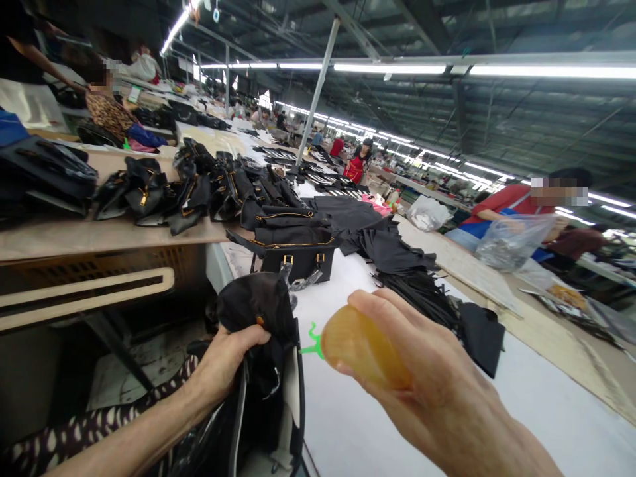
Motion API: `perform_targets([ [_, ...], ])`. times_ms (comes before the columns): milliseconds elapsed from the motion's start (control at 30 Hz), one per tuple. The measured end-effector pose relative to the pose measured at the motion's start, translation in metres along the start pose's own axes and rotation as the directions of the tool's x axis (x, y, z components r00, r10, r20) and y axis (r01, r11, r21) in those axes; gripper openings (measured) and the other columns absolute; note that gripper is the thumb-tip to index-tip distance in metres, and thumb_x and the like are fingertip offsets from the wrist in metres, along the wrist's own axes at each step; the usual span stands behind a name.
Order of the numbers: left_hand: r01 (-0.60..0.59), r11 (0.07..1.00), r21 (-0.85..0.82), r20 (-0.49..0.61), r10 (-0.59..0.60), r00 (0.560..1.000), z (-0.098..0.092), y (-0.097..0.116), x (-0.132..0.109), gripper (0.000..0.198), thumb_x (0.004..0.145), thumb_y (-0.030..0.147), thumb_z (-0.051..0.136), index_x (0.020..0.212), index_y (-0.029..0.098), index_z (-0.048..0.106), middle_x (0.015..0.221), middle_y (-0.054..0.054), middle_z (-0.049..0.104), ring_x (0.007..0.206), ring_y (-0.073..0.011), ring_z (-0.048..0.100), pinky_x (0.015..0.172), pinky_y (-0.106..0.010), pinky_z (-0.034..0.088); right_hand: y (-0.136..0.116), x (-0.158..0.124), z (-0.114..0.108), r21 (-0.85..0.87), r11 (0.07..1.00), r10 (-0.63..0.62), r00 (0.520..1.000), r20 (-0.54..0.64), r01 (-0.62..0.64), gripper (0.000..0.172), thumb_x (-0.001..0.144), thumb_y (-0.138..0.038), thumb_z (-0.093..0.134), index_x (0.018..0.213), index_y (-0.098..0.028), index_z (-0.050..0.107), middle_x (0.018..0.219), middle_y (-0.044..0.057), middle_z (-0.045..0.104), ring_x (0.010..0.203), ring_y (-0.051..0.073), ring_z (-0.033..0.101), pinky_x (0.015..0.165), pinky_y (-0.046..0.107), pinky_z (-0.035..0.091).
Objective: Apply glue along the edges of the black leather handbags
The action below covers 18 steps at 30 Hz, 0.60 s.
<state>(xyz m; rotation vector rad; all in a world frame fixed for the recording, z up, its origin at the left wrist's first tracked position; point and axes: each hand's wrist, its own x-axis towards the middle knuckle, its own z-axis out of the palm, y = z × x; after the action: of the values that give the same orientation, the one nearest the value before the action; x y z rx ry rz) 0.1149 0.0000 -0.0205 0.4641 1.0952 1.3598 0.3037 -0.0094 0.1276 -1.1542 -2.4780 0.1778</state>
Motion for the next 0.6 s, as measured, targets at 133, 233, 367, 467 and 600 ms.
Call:
perform_targets([
  [133,0.007,1.0,-0.005,0.035,-0.006,0.999,0.0003,-0.0032,0.0011,0.013,0.06,0.009,0.058,0.07,0.016,0.055,0.052,0.006,0.058,0.046,-0.0101,0.053,0.045,-0.019,0.042,0.0001,-0.002,-0.0006,-0.005,1.0,-0.001,1.0,-0.022,0.0,0.018,0.085,-0.037,0.059,0.1,-0.029,0.053,0.081,-0.002,0.06,0.06,0.013,0.058,0.049,0.018,0.046],
  [233,0.011,1.0,0.001,0.045,-0.011,0.999,0.0009,-0.0025,0.0009,0.012,0.06,0.009,0.058,0.07,0.016,0.056,0.052,0.006,0.058,0.047,-0.0099,0.053,0.045,-0.019,0.042,0.0015,-0.0043,-0.0003,-0.043,0.998,0.038,0.999,-0.004,-0.038,0.021,0.085,-0.039,0.058,0.103,-0.03,0.052,0.084,-0.002,0.059,0.064,0.014,0.059,0.05,0.019,0.046],
  [367,0.024,1.0,0.02,0.018,-0.024,1.0,0.0015,0.0009,-0.001,0.014,0.058,0.011,0.059,0.071,0.015,0.058,0.052,0.005,0.057,0.048,-0.0116,0.053,0.045,-0.021,0.042,0.0019,-0.0039,-0.0007,-0.033,0.999,0.034,0.999,-0.011,-0.035,0.023,0.085,-0.037,0.058,0.106,-0.03,0.05,0.085,-0.002,0.058,0.065,0.014,0.058,0.049,0.02,0.045],
  [467,-0.005,1.0,0.028,0.002,0.005,1.0,0.0015,0.0021,-0.0019,0.015,0.056,0.012,0.06,0.07,0.015,0.059,0.054,0.004,0.058,0.05,-0.0126,0.054,0.048,-0.022,0.044,0.0017,0.0004,-0.0006,-0.074,0.997,-0.001,1.0,-0.006,0.001,0.024,0.088,-0.034,0.056,0.11,-0.032,0.048,0.088,-0.002,0.059,0.07,0.014,0.059,0.052,0.02,0.045],
  [600,0.005,0.998,0.055,0.011,-0.006,1.0,0.0015,0.0016,-0.0019,0.016,0.055,0.013,0.06,0.071,0.015,0.058,0.054,0.004,0.058,0.049,-0.0121,0.052,0.047,-0.022,0.043,0.0035,0.0039,0.0008,-0.101,0.994,-0.038,0.998,-0.044,0.034,0.027,0.086,-0.039,0.057,0.11,-0.032,0.049,0.092,-0.002,0.06,0.074,0.016,0.061,0.052,0.021,0.046],
])
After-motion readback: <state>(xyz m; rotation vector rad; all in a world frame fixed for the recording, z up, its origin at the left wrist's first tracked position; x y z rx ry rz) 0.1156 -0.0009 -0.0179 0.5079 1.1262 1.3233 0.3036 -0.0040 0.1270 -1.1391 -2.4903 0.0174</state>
